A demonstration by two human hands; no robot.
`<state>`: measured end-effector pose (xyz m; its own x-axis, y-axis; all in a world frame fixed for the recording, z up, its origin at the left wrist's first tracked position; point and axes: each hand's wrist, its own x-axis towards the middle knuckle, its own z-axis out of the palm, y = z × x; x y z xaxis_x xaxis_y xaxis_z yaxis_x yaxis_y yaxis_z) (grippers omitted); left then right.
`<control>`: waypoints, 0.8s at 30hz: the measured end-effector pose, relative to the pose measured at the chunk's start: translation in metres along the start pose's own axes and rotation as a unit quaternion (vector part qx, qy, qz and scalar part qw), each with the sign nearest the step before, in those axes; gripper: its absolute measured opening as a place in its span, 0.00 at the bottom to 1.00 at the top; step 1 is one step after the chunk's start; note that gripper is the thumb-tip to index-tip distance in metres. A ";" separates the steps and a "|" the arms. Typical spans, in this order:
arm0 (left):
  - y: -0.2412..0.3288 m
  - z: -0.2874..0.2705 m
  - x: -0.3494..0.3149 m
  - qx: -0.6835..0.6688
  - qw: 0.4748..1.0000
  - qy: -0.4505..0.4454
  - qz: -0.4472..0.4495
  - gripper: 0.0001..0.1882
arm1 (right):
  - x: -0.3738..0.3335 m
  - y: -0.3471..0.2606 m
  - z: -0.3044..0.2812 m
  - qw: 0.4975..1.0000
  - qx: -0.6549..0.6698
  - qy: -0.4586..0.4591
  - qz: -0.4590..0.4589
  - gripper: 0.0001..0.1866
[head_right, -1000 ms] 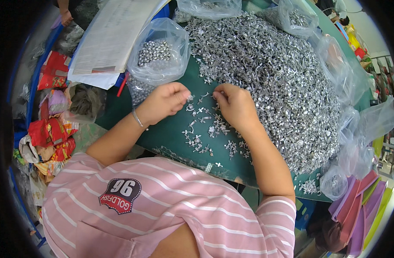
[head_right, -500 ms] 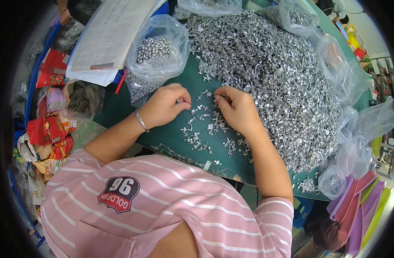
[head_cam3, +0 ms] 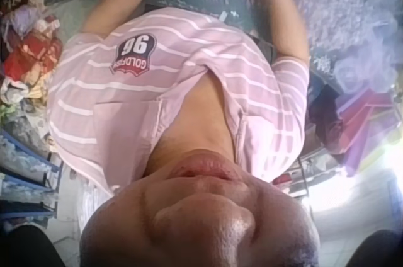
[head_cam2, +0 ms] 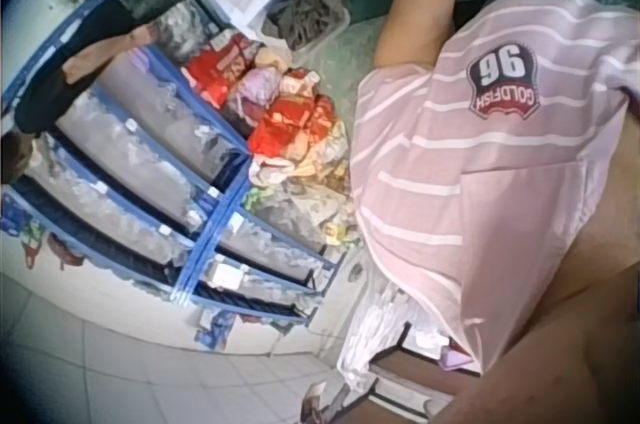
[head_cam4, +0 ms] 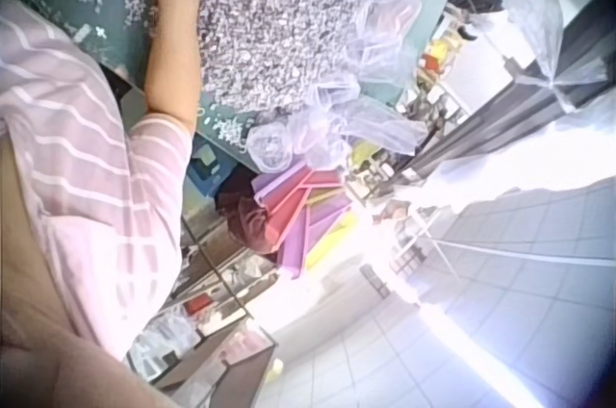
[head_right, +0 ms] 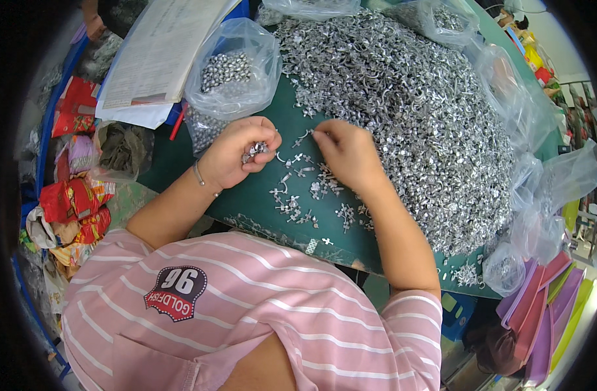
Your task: The person sorts small silver metal fasteners on a green table, picking them up by hand and placing them into piles. They occasionally transfer fasteners into a plastic bag and interact with another person who also sorts the items.
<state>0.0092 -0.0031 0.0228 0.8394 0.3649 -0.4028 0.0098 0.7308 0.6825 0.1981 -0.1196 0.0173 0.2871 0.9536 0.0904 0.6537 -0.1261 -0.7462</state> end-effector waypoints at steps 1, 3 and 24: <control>0.000 -0.002 -0.001 0.070 0.998 0.006 0.001 0.06 | -0.001 0.000 -0.008 0.989 0.136 -0.001 0.063 0.06; -0.005 -0.006 0.000 0.267 0.961 0.008 0.075 0.06 | -0.005 -0.002 -0.031 0.855 0.462 0.001 0.234 0.07; -0.015 -0.007 -0.004 -0.144 0.986 -0.083 -0.028 0.07 | -0.025 -0.015 -0.004 0.993 -0.116 -0.011 -0.004 0.07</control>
<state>0.0022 -0.0114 0.0100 0.9194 0.2373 -0.3136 -0.0755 0.8891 0.4514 0.1839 -0.1429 0.0284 0.2672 0.9604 0.0790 0.8006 -0.1756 -0.5729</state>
